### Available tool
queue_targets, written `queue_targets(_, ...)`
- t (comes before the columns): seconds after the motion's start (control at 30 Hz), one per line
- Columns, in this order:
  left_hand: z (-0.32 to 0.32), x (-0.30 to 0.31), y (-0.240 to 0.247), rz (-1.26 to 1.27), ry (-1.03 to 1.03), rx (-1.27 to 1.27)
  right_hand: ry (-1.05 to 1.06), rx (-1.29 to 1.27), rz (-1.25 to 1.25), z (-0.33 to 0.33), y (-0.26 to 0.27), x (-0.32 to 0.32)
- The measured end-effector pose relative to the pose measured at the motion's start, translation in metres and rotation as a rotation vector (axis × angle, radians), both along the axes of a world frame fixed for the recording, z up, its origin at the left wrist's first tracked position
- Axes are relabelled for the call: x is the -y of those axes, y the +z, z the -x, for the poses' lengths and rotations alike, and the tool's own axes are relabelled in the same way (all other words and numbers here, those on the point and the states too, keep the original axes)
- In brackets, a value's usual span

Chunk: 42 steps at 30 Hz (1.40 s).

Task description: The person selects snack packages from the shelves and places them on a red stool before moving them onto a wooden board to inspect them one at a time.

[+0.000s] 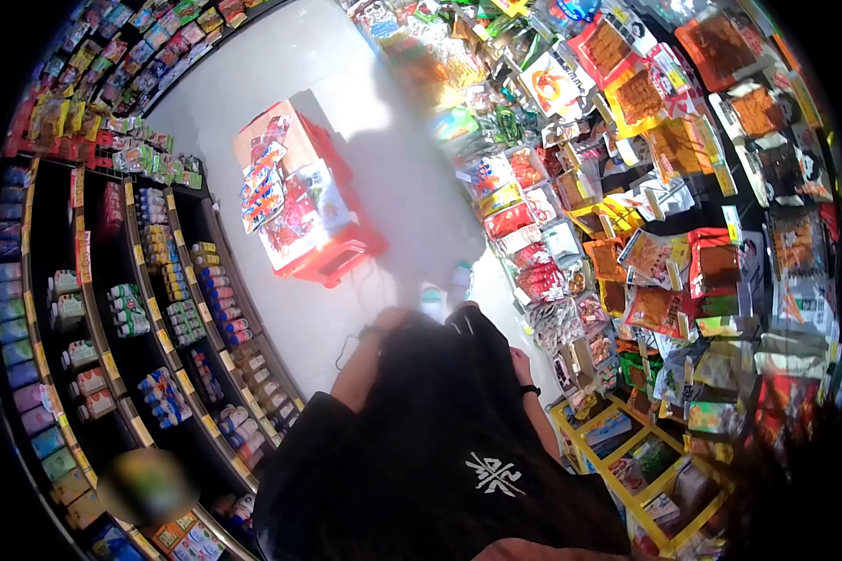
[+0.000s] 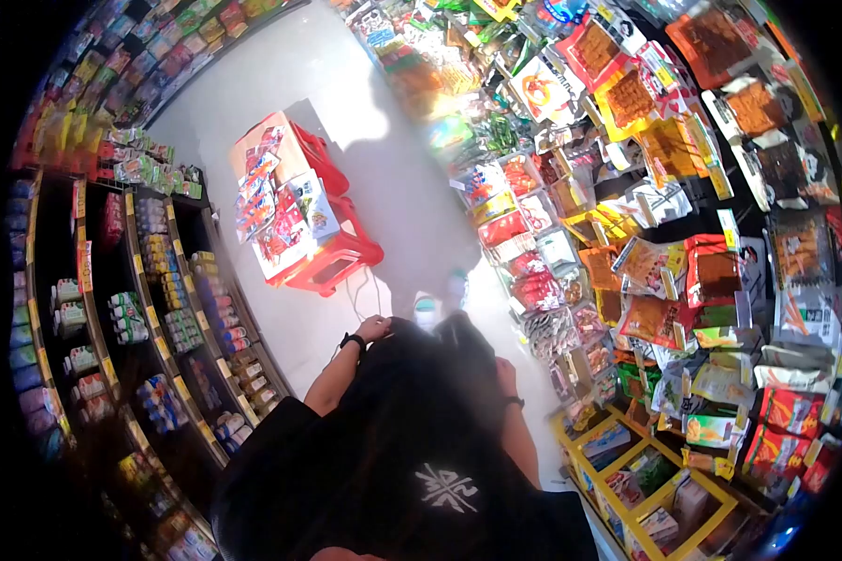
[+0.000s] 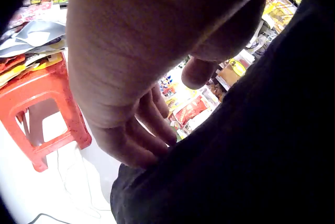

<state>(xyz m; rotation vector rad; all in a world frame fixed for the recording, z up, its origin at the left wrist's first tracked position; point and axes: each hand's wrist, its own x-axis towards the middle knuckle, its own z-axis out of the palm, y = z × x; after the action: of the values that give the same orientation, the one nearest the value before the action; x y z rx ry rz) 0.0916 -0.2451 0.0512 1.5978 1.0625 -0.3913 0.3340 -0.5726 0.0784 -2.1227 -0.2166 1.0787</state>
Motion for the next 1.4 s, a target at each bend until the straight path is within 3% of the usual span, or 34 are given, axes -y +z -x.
queue_targets(0.1,0.001,-0.002,-0.001,-0.163,-0.11,0.096,0.149,-0.04,0.109,-0.011,0.007,-0.002)
queue_targets(0.2,-0.004,-0.005,0.001,-0.142,-0.117,0.054,0.491,0.156,0.172,-0.027,0.005,-0.006)
queue_targets(0.3,-0.019,-0.011,0.004,-0.027,-0.058,0.035,0.22,-0.015,0.137,-0.046,-0.001,-0.007)
queue_targets(0.4,-0.031,-0.008,0.008,-0.022,-0.006,0.033,0.212,0.031,0.041,-0.07,-0.04,0.005)
queue_targets(0.5,-0.034,-0.008,0.004,-0.156,0.02,0.094,0.447,0.357,-0.143,-0.082,-0.002,-0.024)
queue_targets(0.6,-0.042,-0.013,0.003,-0.18,0.083,0.101,0.158,0.047,-0.086,-0.099,-0.007,-0.05)
queue_targets(0.7,-0.043,-0.017,0.013,-0.133,0.152,0.046,0.285,-0.041,-0.055,-0.126,0.005,-0.078)
queue_targets(0.8,-0.039,-0.011,0.022,-0.148,0.229,0.007,0.308,0.011,0.041,-0.153,-0.051,-0.084)
queue_targets(0.9,-0.032,-0.003,0.036,-0.148,0.316,-0.065,0.023,-0.319,0.064,-0.166,-0.066,-0.114)
queue_targets(0.93,-0.026,0.003,0.036,-0.17,0.304,-0.075,0.109,-0.391,-0.091,-0.173,-0.078,-0.121)
queue_targets(0.97,-0.019,0.009,0.036,-0.19,0.29,-0.085,0.11,-0.393,-0.005,-0.181,-0.088,-0.126)
queue_targets(1.03,-0.003,0.025,0.045,-0.234,0.494,-0.074,0.372,-0.226,-0.109,-0.188,-0.084,-0.144)
queue_targets(1.1,0.01,0.035,0.057,-0.249,0.632,-0.125,0.317,-0.243,0.002,-0.186,-0.07,-0.174)
queue_targets(1.2,0.027,0.052,0.065,-0.287,0.711,-0.249,0.639,-0.128,-0.003,-0.191,-0.066,-0.202)
queue_targets(1.3,0.049,0.059,0.064,-0.075,0.837,-0.274,0.475,-0.14,0.045,-0.172,-0.058,-0.225)
queue_targets(1.4,0.082,0.065,0.036,-0.098,0.75,-0.159,0.479,-0.197,0.045,-0.144,-0.05,-0.245)
